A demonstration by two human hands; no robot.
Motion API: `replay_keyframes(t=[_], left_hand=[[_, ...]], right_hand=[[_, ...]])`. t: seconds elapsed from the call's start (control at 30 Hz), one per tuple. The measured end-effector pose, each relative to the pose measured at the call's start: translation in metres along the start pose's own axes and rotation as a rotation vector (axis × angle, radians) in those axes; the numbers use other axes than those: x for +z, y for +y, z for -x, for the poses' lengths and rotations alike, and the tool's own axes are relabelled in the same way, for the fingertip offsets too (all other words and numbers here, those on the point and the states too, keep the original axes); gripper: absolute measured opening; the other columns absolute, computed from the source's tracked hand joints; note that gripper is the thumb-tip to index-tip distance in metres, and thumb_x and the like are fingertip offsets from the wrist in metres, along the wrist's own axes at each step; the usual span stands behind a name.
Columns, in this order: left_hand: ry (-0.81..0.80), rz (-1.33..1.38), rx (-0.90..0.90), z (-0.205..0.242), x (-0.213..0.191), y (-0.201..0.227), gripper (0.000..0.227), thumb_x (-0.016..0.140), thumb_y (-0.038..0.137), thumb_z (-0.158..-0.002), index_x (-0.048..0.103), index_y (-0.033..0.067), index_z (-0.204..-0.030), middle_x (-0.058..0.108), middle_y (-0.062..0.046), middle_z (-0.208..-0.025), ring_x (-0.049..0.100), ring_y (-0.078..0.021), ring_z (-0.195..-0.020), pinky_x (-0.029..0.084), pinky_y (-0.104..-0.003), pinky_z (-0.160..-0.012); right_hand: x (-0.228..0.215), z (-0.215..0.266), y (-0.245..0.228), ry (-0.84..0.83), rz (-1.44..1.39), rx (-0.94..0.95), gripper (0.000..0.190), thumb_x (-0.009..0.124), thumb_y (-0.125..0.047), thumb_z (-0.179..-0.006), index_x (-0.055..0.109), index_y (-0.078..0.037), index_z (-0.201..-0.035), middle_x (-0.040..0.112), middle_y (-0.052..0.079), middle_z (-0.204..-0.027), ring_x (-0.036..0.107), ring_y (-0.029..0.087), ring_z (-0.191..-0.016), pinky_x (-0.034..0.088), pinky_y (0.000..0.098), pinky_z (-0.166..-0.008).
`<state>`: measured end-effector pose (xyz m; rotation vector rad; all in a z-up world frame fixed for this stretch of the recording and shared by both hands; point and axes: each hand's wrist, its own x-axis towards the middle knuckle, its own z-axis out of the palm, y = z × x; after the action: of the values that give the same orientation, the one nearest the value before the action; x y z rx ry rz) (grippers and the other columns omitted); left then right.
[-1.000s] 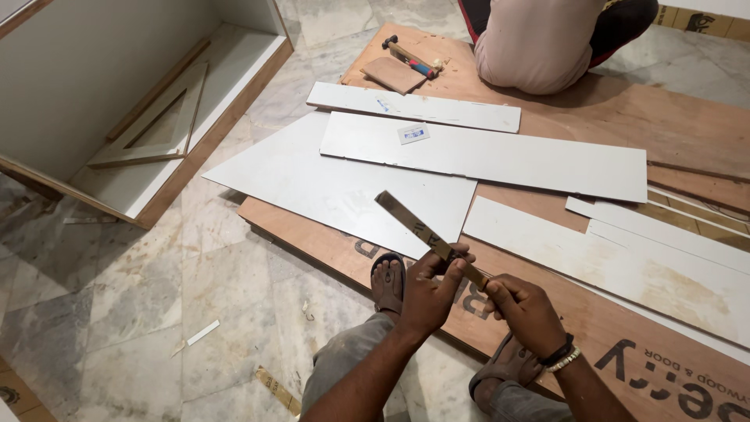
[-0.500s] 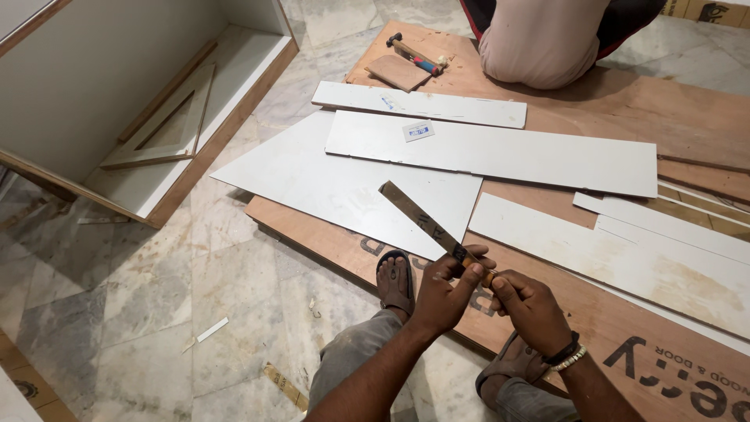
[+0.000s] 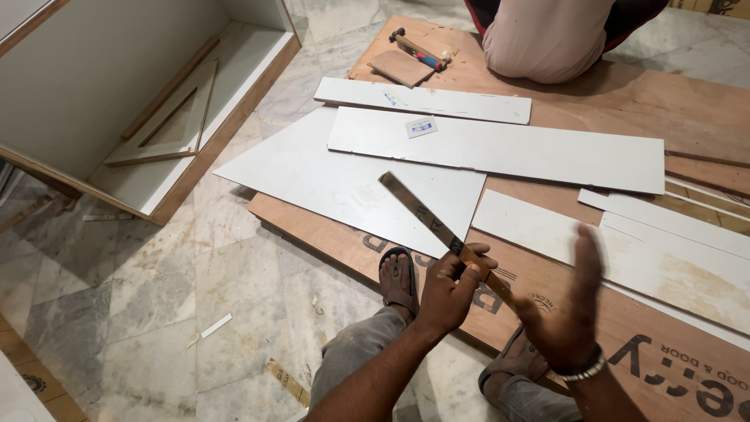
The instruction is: The person sits on the floor and applies a thin strip of edge banding to the edge of a wooden board. They use a measuring tape to check dimensions and then carefully align and press the banding onto the wood edge.
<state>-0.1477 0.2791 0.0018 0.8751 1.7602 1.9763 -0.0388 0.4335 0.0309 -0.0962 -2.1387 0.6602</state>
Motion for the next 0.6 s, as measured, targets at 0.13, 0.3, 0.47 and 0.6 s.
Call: replay_keyframes(t=[0.13,0.3,0.47,0.6], left_hand=[[-0.005,0.02,-0.047,0.0,-0.001,0.001,0.032,0.053,0.017,-0.105,0.064,-0.0023,-0.127,0.076,-0.01,-0.107,0.071,-0.0174,-0.097,0.06,-0.033,-0.088],[-0.016,0.04,-0.063,0.0,0.0,0.003,0.034,0.053,0.019,-0.105,0.062,-0.0022,-0.13,0.075,-0.01,-0.106,0.071,-0.0163,-0.097,0.06,-0.032,-0.087],[-0.022,0.036,-0.057,0.0,0.001,0.002,0.034,0.053,0.02,-0.106,0.062,-0.0025,-0.13,0.075,-0.01,-0.106,0.072,-0.0165,-0.1,0.061,-0.032,-0.089],[-0.037,0.064,-0.049,0.001,0.0,0.0,0.034,0.052,0.019,-0.107,0.06,-0.0026,-0.132,0.075,-0.01,-0.109,0.072,-0.0166,-0.101,0.061,-0.032,-0.089]], right_hand=[[-0.016,-0.007,-0.016,0.147,-0.072,-0.019,0.093,0.051,-0.071,-0.102,0.015,-0.007,-0.159,0.014,0.023,-0.169,0.024,0.035,-0.161,0.029,0.0573,-0.136],[-0.019,-0.007,-0.018,0.109,0.134,-0.086,0.095,0.038,-0.075,-0.099,0.022,-0.009,-0.165,0.019,0.016,-0.175,0.008,0.032,-0.166,0.011,0.0575,-0.135],[-0.015,-0.001,-0.009,0.091,0.041,-0.051,0.087,0.043,-0.072,-0.103,0.031,-0.008,-0.161,0.041,0.019,-0.159,0.031,0.034,-0.155,0.015,0.0597,-0.139],[0.0,0.01,0.009,-0.313,0.019,0.225,0.061,0.058,-0.057,-0.096,0.057,-0.011,-0.136,0.072,0.011,-0.127,0.068,0.028,-0.121,0.044,0.0499,-0.11]])
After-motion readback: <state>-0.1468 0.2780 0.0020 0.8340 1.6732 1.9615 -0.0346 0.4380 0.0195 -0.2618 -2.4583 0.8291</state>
